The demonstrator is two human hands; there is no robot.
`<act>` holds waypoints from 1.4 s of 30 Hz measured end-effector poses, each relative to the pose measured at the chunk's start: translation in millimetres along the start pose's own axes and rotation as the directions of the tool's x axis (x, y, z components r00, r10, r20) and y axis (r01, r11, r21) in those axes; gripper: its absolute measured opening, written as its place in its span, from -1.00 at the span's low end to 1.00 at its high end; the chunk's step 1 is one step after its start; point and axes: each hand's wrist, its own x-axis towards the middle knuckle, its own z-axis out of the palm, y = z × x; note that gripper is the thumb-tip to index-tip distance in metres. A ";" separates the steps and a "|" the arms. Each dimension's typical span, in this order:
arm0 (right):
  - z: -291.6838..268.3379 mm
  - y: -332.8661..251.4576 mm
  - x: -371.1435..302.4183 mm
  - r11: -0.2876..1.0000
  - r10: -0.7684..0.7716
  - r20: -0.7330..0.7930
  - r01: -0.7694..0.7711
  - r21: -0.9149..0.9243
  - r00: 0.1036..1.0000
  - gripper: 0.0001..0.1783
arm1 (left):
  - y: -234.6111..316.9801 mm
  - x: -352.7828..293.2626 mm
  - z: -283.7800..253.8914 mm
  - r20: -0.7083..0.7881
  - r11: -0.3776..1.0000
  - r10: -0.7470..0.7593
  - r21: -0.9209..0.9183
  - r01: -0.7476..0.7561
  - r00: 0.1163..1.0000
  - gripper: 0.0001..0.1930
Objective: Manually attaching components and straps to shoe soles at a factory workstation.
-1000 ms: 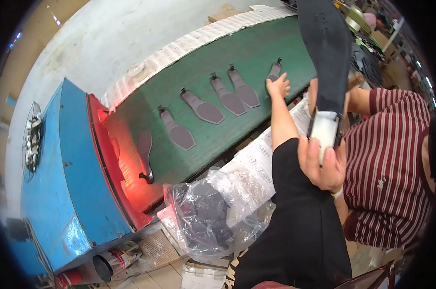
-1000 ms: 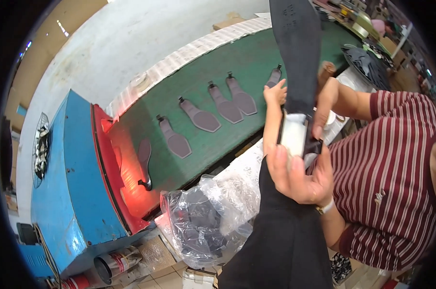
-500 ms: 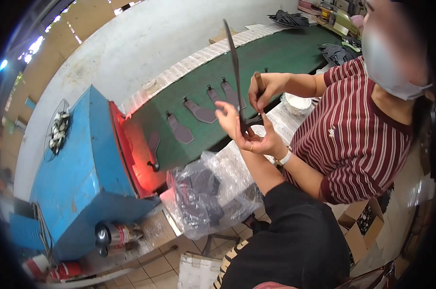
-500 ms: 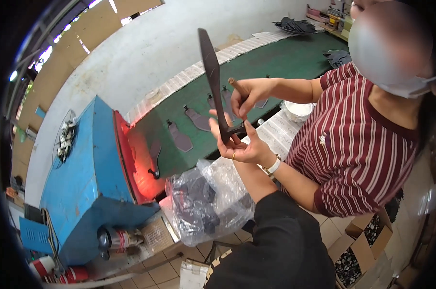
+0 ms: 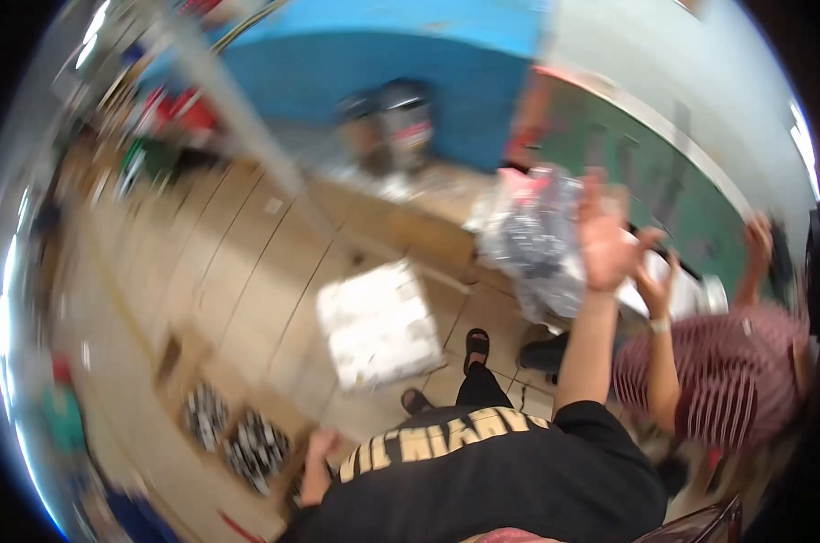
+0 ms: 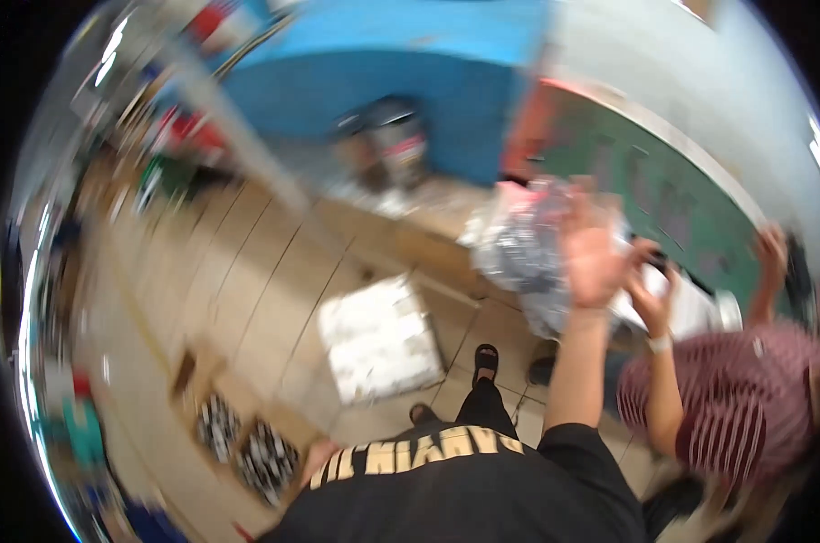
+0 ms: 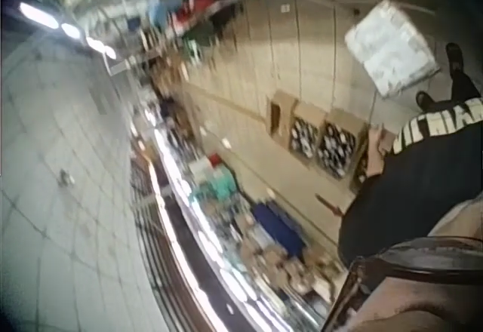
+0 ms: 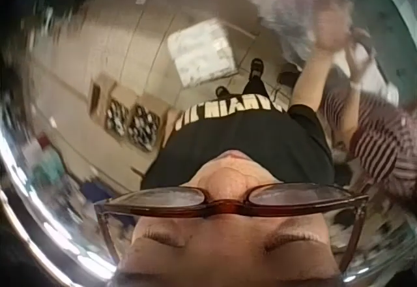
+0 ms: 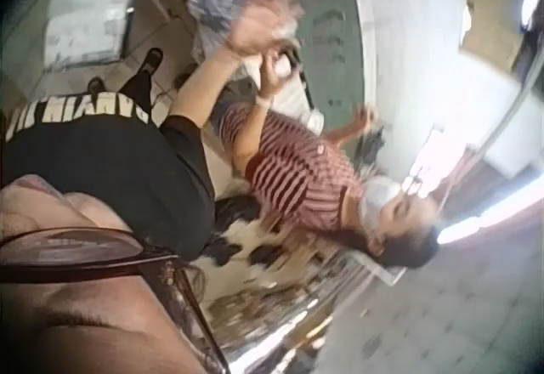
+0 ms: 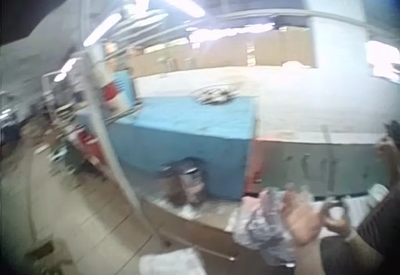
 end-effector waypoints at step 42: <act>18.1 1012.2 -83.1 -0.213 0.905 -0.372 -0.537 -0.816 0.207 -0.43 | 49.3 173.5 -660.4 -0.391 0.368 0.079 -0.844 -0.391 0.917 -0.40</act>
